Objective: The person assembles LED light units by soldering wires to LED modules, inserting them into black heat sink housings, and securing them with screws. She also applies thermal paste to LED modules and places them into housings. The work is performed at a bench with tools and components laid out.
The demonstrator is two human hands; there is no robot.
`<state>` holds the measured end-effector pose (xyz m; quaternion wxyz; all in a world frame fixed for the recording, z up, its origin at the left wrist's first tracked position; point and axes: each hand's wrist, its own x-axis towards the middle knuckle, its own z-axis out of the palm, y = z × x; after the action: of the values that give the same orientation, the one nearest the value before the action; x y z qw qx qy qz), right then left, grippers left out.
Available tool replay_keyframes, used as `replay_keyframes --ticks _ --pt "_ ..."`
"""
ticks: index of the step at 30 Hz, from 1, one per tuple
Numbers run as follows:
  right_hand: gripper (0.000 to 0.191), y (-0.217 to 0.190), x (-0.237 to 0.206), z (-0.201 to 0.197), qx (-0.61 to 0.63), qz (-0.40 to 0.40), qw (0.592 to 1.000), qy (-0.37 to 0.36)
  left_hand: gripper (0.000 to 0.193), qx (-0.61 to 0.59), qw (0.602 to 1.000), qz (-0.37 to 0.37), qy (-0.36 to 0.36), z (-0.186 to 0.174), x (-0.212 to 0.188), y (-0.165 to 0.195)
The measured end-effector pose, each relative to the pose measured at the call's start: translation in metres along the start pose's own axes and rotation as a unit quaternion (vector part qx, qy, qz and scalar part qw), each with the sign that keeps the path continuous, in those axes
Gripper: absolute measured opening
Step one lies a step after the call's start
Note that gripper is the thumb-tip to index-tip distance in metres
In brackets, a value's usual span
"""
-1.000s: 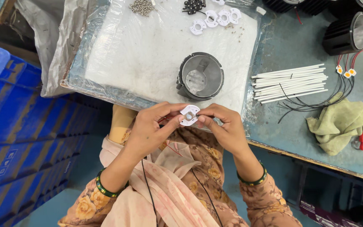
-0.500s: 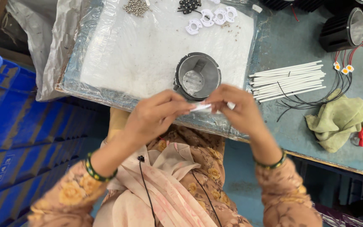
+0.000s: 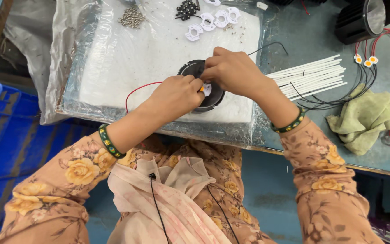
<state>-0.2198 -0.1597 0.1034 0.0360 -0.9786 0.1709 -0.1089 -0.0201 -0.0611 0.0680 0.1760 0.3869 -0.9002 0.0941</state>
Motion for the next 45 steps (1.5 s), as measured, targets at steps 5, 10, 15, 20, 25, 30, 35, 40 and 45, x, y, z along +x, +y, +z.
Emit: replay_keyframes --ticks 5,10,15,20,25,30,35,40,45 --pt "0.021 0.004 -0.003 0.011 -0.013 -0.012 0.999 0.031 0.004 -0.003 0.998 -0.028 -0.061 0.012 0.007 -0.004" --pt "0.014 0.003 -0.004 0.012 0.012 0.008 0.999 0.042 0.006 -0.01 0.997 -0.036 -0.072 0.014 0.01 -0.004" --pt "0.013 0.0 -0.011 0.008 0.075 0.04 0.992 0.096 0.006 -0.028 0.994 -0.041 -0.092 0.012 0.012 -0.006" --pt "0.023 -0.009 -0.03 -0.003 0.134 0.081 0.975 0.16 0.01 -0.051 0.992 -0.039 -0.105 0.0 0.017 -0.006" --pt "0.079 -0.011 -0.051 -0.005 0.311 0.232 0.921 0.013 0.039 -0.176 0.941 -0.148 -0.25 -0.021 0.015 0.002" --pt "0.129 -0.021 -0.053 0.033 0.326 0.184 0.926 0.052 0.089 -0.07 0.973 -0.065 -0.211 -0.028 0.007 0.018" --pt "0.132 -0.048 -0.051 0.058 0.281 0.256 0.915 0.139 0.076 -0.012 0.98 -0.079 -0.182 -0.02 -0.008 0.027" --pt "0.127 -0.109 -0.061 0.069 0.212 0.383 0.881 0.178 0.048 -0.05 0.996 -0.051 -0.059 -0.011 -0.027 0.019" --pt "0.114 -0.102 -0.074 0.078 0.22 0.316 0.889 0.248 0.031 -0.086 0.995 -0.008 -0.057 -0.007 -0.031 0.005"
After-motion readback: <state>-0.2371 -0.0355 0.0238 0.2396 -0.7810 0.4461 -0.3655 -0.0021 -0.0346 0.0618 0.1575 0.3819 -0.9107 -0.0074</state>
